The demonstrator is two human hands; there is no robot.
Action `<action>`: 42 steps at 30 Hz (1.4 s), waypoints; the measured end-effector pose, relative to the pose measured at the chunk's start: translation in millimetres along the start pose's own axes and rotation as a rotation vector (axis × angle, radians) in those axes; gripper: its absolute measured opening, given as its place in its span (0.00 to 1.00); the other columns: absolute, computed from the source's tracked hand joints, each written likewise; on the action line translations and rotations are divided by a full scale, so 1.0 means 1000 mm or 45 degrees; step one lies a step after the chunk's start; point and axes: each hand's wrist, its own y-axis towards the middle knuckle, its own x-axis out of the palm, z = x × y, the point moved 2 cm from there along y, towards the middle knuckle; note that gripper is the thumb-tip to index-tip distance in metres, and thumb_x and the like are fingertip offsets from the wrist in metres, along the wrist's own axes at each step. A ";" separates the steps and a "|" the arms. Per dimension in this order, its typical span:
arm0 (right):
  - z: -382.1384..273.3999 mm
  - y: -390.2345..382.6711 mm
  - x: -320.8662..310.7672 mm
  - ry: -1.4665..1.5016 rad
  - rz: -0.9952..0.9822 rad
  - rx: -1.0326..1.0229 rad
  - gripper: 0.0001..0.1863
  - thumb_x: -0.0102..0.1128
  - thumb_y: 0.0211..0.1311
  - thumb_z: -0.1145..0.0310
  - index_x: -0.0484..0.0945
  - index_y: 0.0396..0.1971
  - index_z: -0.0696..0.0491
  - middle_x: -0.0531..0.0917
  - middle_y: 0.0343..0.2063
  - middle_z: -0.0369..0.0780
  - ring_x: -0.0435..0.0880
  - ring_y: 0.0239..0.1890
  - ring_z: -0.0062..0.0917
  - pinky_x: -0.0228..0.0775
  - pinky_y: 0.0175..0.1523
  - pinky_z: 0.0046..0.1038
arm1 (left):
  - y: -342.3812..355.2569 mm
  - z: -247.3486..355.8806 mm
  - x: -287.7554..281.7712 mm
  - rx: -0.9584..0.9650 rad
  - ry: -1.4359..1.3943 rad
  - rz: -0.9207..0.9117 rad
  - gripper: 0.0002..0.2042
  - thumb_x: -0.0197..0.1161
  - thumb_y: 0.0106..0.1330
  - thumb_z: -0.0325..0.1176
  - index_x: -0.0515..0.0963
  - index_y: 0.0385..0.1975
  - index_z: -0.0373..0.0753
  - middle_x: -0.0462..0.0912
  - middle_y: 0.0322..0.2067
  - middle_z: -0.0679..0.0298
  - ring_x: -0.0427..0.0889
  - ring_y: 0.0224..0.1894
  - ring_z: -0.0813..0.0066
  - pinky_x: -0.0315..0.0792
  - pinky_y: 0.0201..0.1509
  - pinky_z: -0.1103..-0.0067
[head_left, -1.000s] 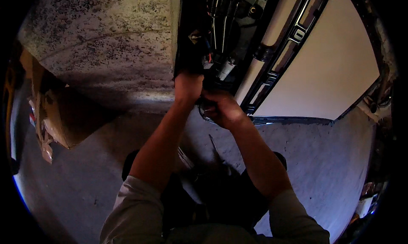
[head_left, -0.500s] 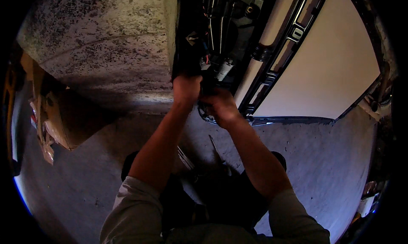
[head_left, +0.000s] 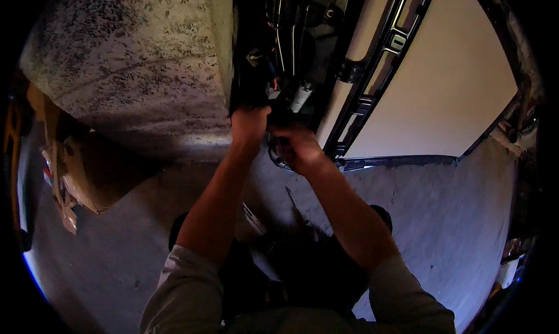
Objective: The person unscrews and removes components from a car sunroof assembly's motor and cable unit using an Allen key while the assembly lies on a concrete floor.
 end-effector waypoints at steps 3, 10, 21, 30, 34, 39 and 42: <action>-0.007 -0.007 0.014 -0.143 0.095 0.062 0.03 0.62 0.59 0.68 0.77 0.29 0.49 0.67 0.16 0.28 0.61 0.15 0.12 0.49 0.19 0.18 | 0.005 -0.003 -0.003 -0.033 0.184 -0.009 0.12 0.64 0.53 0.32 0.80 0.34 0.31 0.83 0.30 0.50 0.81 0.35 0.55 0.72 0.42 0.69; -0.001 -0.012 0.023 0.033 0.098 0.031 0.03 0.59 0.61 0.70 0.77 0.33 0.53 0.73 0.19 0.32 0.66 0.16 0.18 0.57 0.22 0.20 | -0.003 -0.002 -0.002 -0.081 -0.027 0.018 0.14 0.65 0.53 0.33 0.80 0.34 0.29 0.83 0.29 0.56 0.79 0.32 0.66 0.72 0.39 0.71; 0.012 0.006 -0.018 -0.322 -0.064 -0.256 0.11 0.59 0.59 0.66 0.78 0.31 0.60 0.78 0.22 0.40 0.72 0.20 0.21 0.61 0.23 0.26 | 0.010 -0.028 0.005 0.153 0.086 -0.191 0.14 0.61 0.58 0.34 0.80 0.40 0.32 0.83 0.34 0.62 0.78 0.36 0.72 0.71 0.42 0.74; 0.013 -0.042 -0.041 -1.166 -0.009 -0.035 0.11 0.57 0.63 0.64 0.79 0.34 0.58 0.79 0.21 0.38 0.71 0.17 0.18 0.58 0.21 0.23 | -0.015 -0.047 0.001 -0.221 -0.530 -0.186 0.11 0.52 0.64 0.35 0.77 0.27 0.35 0.77 0.21 0.64 0.77 0.23 0.67 0.69 0.28 0.72; 0.008 -0.047 -0.032 -0.901 0.213 0.231 0.12 0.55 0.65 0.63 0.78 0.35 0.58 0.79 0.21 0.37 0.70 0.17 0.17 0.57 0.21 0.21 | -0.042 -0.061 -0.004 -0.701 -1.241 -0.196 0.08 0.51 0.66 0.37 0.75 0.31 0.41 0.74 0.20 0.68 0.75 0.22 0.74 0.66 0.24 0.79; 0.023 -0.027 -0.040 -0.762 0.219 0.025 0.13 0.54 0.66 0.61 0.78 0.38 0.56 0.75 0.19 0.34 0.69 0.17 0.16 0.57 0.21 0.21 | -0.038 -0.082 0.003 -0.475 -0.655 -0.202 0.07 0.55 0.64 0.36 0.75 0.35 0.41 0.77 0.27 0.66 0.77 0.28 0.76 0.68 0.28 0.81; 0.025 -0.025 -0.041 -0.985 0.193 -0.036 0.13 0.54 0.66 0.61 0.78 0.40 0.56 0.76 0.21 0.35 0.70 0.19 0.16 0.59 0.23 0.21 | -0.026 -0.099 0.001 0.173 0.319 -0.472 0.09 0.58 0.60 0.29 0.76 0.39 0.39 0.79 0.31 0.64 0.79 0.32 0.73 0.71 0.33 0.81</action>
